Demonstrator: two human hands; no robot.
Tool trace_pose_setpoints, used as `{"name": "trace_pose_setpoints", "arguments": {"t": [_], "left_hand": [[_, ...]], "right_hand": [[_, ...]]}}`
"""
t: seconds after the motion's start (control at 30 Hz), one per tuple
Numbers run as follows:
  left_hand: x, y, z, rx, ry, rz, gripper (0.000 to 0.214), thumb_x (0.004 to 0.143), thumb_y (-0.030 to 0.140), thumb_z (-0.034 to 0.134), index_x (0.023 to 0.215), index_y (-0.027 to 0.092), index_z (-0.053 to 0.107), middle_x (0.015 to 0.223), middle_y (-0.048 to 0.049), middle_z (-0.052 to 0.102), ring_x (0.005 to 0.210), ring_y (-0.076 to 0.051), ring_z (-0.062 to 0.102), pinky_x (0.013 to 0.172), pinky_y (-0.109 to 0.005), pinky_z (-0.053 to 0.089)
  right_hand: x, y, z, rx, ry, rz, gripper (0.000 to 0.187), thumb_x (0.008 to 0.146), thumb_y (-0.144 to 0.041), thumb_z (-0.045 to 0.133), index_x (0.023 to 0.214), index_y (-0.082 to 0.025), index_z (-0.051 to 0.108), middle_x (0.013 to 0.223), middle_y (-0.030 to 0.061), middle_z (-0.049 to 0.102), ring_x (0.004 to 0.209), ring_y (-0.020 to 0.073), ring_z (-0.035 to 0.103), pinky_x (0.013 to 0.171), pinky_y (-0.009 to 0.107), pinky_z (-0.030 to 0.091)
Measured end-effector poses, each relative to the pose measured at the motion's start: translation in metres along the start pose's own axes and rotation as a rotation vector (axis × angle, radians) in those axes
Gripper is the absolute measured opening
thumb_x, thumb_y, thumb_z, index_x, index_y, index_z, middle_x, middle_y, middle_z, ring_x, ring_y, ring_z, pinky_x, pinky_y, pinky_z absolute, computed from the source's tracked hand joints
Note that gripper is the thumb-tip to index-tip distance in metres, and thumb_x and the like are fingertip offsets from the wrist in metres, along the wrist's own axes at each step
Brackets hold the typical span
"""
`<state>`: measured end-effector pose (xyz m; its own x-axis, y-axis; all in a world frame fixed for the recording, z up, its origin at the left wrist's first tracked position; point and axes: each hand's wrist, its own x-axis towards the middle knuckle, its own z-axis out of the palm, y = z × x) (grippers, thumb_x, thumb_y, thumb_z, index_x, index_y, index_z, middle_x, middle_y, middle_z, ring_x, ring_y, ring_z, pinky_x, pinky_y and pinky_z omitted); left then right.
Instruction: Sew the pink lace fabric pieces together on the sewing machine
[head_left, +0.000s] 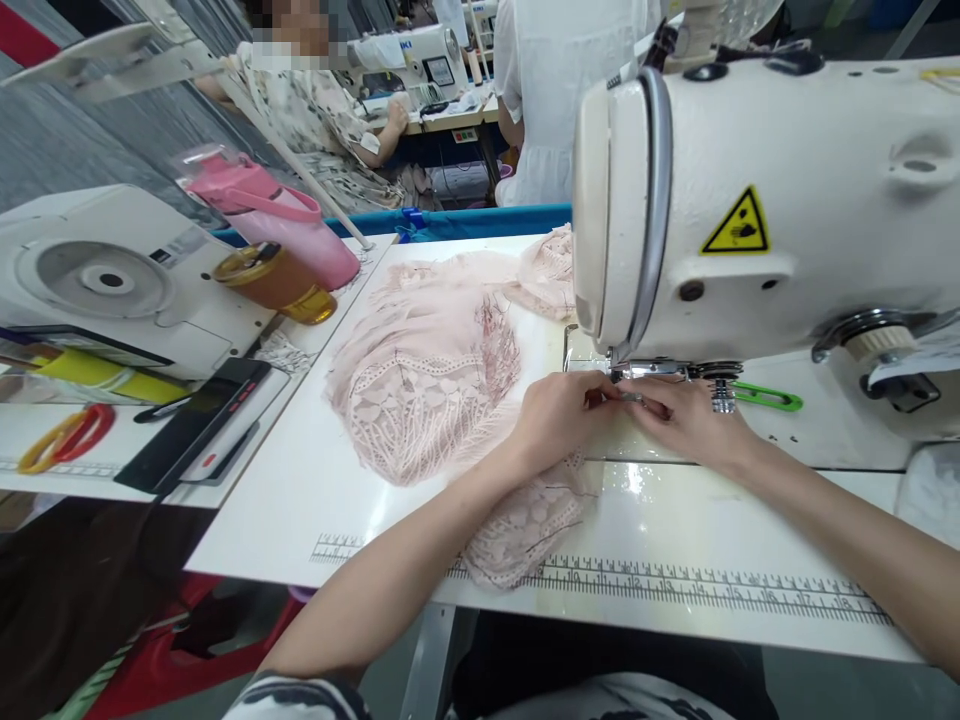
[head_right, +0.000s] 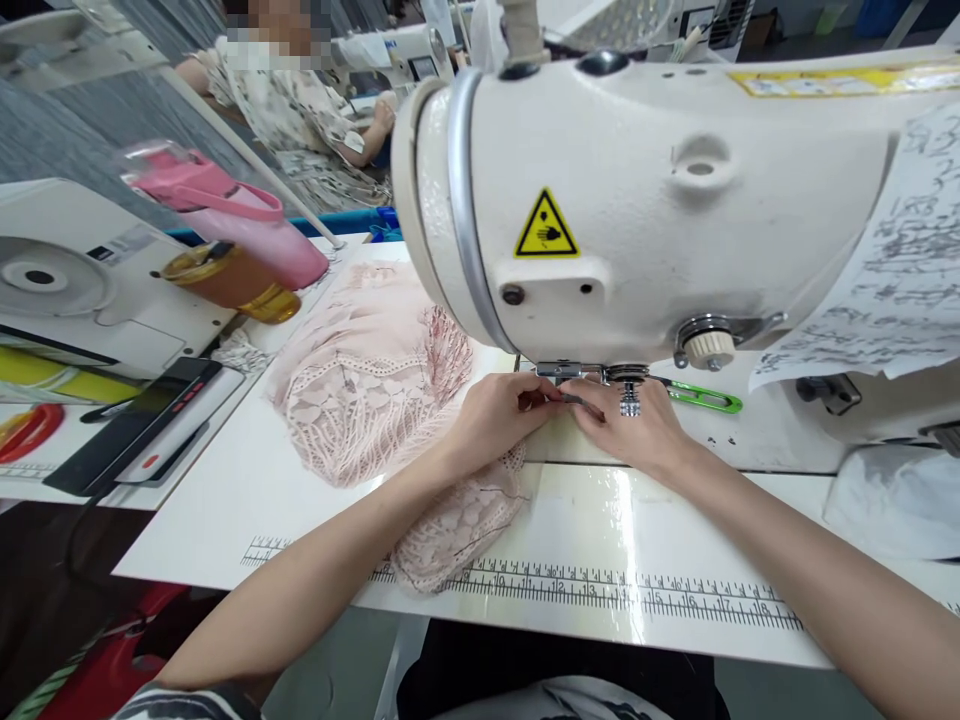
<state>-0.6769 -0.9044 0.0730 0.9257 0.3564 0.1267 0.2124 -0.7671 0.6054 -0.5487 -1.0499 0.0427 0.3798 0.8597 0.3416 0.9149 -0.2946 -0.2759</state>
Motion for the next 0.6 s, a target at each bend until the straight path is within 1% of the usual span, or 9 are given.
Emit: {"name": "trace_pose_setpoints", "arguments": {"t": [0.1, 0.17, 0.23, 0.3, 0.37, 0.43, 0.5, 0.57, 0.6], "left_hand": [[0.001, 0.000, -0.003, -0.036, 0.001, 0.005, 0.009, 0.085, 0.029, 0.063, 0.086, 0.026, 0.072, 0.075, 0.0052, 0.071, 0.061, -0.010, 0.061, 0.058, -0.023, 0.043], [0.001, 0.000, -0.007, 0.015, 0.019, 0.020, 0.010, 0.085, 0.028, 0.062, 0.084, 0.025, 0.071, 0.072, 0.0039, 0.071, 0.058, -0.011, 0.060, 0.055, -0.023, 0.042], [0.001, 0.000, -0.013, 0.118, 0.047, 0.039, 0.012, 0.086, 0.027, 0.060, 0.083, 0.022, 0.071, 0.069, 0.0020, 0.069, 0.056, -0.012, 0.059, 0.053, -0.023, 0.041], [0.000, 0.001, -0.022, 0.222, 0.083, 0.044, 0.014, 0.087, 0.024, 0.058, 0.083, 0.020, 0.071, 0.067, 0.0007, 0.068, 0.055, -0.012, 0.058, 0.051, -0.023, 0.039], [-0.002, 0.002, -0.034, 0.290, 0.110, 0.029, 0.016, 0.088, 0.021, 0.056, 0.083, 0.018, 0.070, 0.069, -0.0005, 0.069, 0.057, -0.013, 0.059, 0.050, -0.023, 0.038], [-0.004, 0.005, -0.049, 0.324, 0.131, -0.005, 0.017, 0.088, 0.017, 0.053, 0.086, 0.018, 0.070, 0.074, -0.0018, 0.070, 0.063, -0.014, 0.062, 0.052, -0.023, 0.040], [-0.008, 0.010, -0.064, 0.340, 0.134, -0.021, 0.019, 0.090, 0.016, 0.051, 0.090, 0.018, 0.069, 0.083, -0.0025, 0.072, 0.072, -0.016, 0.065, 0.058, -0.024, 0.043], [-0.016, 0.015, -0.076, 0.351, 0.096, 0.006, 0.021, 0.091, 0.017, 0.048, 0.095, 0.020, 0.068, 0.090, -0.0019, 0.072, 0.080, -0.017, 0.066, 0.064, -0.026, 0.046], [-0.022, 0.016, -0.079, 0.358, 0.051, 0.035, 0.021, 0.092, 0.017, 0.047, 0.097, 0.020, 0.068, 0.093, -0.0017, 0.072, 0.081, -0.017, 0.066, 0.066, -0.026, 0.047]], "right_hand": [[0.001, 0.002, -0.001, -0.012, -0.038, -0.010, 0.029, 0.092, -0.039, 0.044, 0.097, -0.027, 0.070, 0.067, -0.0022, 0.065, 0.051, 0.0109, 0.050, 0.054, 0.026, 0.032], [0.002, 0.005, -0.006, -0.070, -0.038, 0.021, 0.033, 0.093, -0.041, 0.042, 0.087, -0.025, 0.070, 0.062, -0.0019, 0.062, 0.048, 0.0112, 0.047, 0.051, 0.027, 0.028], [0.002, 0.009, -0.011, -0.132, -0.020, 0.066, 0.043, 0.093, -0.045, 0.039, 0.070, -0.021, 0.066, 0.056, 0.0009, 0.057, 0.046, 0.0132, 0.046, 0.049, 0.028, 0.025], [0.003, 0.014, -0.016, -0.192, -0.011, 0.112, 0.052, 0.092, -0.047, 0.038, 0.052, -0.019, 0.054, 0.049, 0.0031, 0.050, 0.045, 0.0145, 0.043, 0.048, 0.029, 0.024], [0.004, 0.017, -0.020, -0.234, -0.016, 0.148, 0.057, 0.091, -0.048, 0.038, 0.042, -0.021, 0.040, 0.045, 0.0027, 0.043, 0.042, 0.0137, 0.038, 0.047, 0.030, 0.024], [0.005, 0.018, -0.023, -0.220, -0.010, 0.175, 0.057, 0.091, -0.049, 0.038, 0.042, -0.021, 0.034, 0.044, 0.0019, 0.039, 0.041, 0.0126, 0.036, 0.047, 0.030, 0.024], [0.005, 0.017, -0.026, -0.212, 0.012, 0.211, 0.054, 0.089, -0.050, 0.042, 0.045, -0.021, 0.036, 0.045, 0.0019, 0.041, 0.041, 0.0129, 0.038, 0.048, 0.030, 0.025], [0.004, 0.014, -0.029, -0.233, 0.033, 0.245, 0.048, 0.086, -0.050, 0.046, 0.048, -0.021, 0.041, 0.046, 0.0020, 0.042, 0.042, 0.0141, 0.039, 0.048, 0.030, 0.025], [0.004, 0.013, -0.030, -0.246, 0.040, 0.256, 0.046, 0.086, -0.050, 0.046, 0.050, -0.021, 0.043, 0.045, 0.0020, 0.042, 0.042, 0.0147, 0.039, 0.048, 0.031, 0.026]]}}
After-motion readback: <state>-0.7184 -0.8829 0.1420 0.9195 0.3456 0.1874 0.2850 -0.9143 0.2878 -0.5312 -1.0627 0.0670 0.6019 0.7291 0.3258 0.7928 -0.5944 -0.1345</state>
